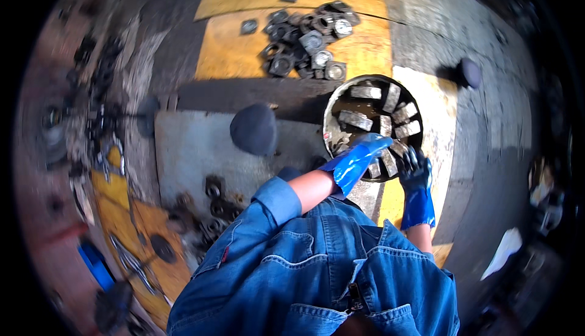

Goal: The person sits on the floor and uses a brush to scrub liquid and residue off curved metal components arranged inside a large metal ring, handling a blue glove and several individual metal parts.

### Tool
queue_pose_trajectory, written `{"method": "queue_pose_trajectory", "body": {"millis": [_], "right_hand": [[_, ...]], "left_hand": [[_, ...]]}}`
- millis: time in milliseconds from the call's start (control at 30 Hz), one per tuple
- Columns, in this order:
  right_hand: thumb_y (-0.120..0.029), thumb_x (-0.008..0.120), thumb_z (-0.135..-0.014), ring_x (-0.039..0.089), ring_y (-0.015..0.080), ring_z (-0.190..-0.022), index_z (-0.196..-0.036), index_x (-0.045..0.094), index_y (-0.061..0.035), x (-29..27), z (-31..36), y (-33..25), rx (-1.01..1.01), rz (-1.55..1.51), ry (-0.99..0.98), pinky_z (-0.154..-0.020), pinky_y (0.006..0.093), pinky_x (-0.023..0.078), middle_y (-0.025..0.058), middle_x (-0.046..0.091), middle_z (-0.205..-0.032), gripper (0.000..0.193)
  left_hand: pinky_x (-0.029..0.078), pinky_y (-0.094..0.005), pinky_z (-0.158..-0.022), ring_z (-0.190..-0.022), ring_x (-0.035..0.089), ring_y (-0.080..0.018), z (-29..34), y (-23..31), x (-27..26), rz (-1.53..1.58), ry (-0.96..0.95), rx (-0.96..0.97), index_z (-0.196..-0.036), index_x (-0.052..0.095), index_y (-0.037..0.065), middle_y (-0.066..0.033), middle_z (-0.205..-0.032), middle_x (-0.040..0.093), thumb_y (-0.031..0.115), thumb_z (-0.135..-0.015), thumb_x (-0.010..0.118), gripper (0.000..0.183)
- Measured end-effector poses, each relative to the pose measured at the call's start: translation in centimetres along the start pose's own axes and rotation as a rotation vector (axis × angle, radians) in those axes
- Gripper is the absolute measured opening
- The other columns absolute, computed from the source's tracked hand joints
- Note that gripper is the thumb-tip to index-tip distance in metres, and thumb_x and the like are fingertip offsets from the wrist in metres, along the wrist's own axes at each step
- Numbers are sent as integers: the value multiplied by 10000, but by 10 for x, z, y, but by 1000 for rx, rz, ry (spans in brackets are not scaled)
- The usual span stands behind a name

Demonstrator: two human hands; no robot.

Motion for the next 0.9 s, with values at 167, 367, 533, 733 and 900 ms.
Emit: {"method": "queue_pose_trajectory", "body": {"millis": [167, 367, 533, 733, 900], "right_hand": [[-438, 587, -1011, 577, 343, -1280, -1484, 497, -126, 134, 21, 26, 115, -274, -250, -1100, 520, 460, 151, 554, -1478, 574], [-312, 662, -976, 618, 292, -1199, -1338, 571, -108, 184, -41, 46, -204, -220, -519, -1062, 469, 478, 107, 654, -1305, 425], [-158, 603, -976, 648, 210, -1065, -1114, 675, -85, 207, -79, 44, -217, -799, -441, -1002, 354, 510, 63, 719, -1083, 171], [-111, 595, -924, 632, 253, -1154, -1228, 677, -48, 200, -49, 75, -898, 327, 674, -1043, 389, 491, 140, 675, -1249, 321], [-153, 601, -977, 620, 253, -1222, -1345, 611, -28, 210, -66, 140, -734, -429, 294, -1066, 379, 483, 143, 648, -1326, 388]], "left_hand": [[514, -294, -769, -844, 637, -121, -29, 72, 11, -92, -268, 294, -1125, 723, 51, 1, -979, 704, 299, -984, 696, 287], [550, -270, -774, -860, 692, -131, -82, 98, 27, -171, -473, -60, -1117, 737, 63, -36, -1000, 746, 211, -1011, 668, 195], [566, -273, -783, -863, 713, -150, -165, 90, 4, -323, -572, -151, -1102, 749, 61, -56, -1001, 763, 217, -1020, 654, 200], [588, -309, -814, -880, 714, -188, -172, 95, 2, -506, -737, -451, -1084, 733, 8, -81, -981, 751, 116, -992, 678, 152], [586, -357, -902, -942, 716, -239, -194, 87, -45, -530, -715, -537, -1117, 706, -11, -121, -1029, 740, 102, -975, 675, 183]]}}
Point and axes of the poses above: each hand's wrist, its own z-axis away from the middle knuckle, its own x-axis out of the palm, y = z × x, the point moved 9 cm from there along -z, towards the middle knuckle
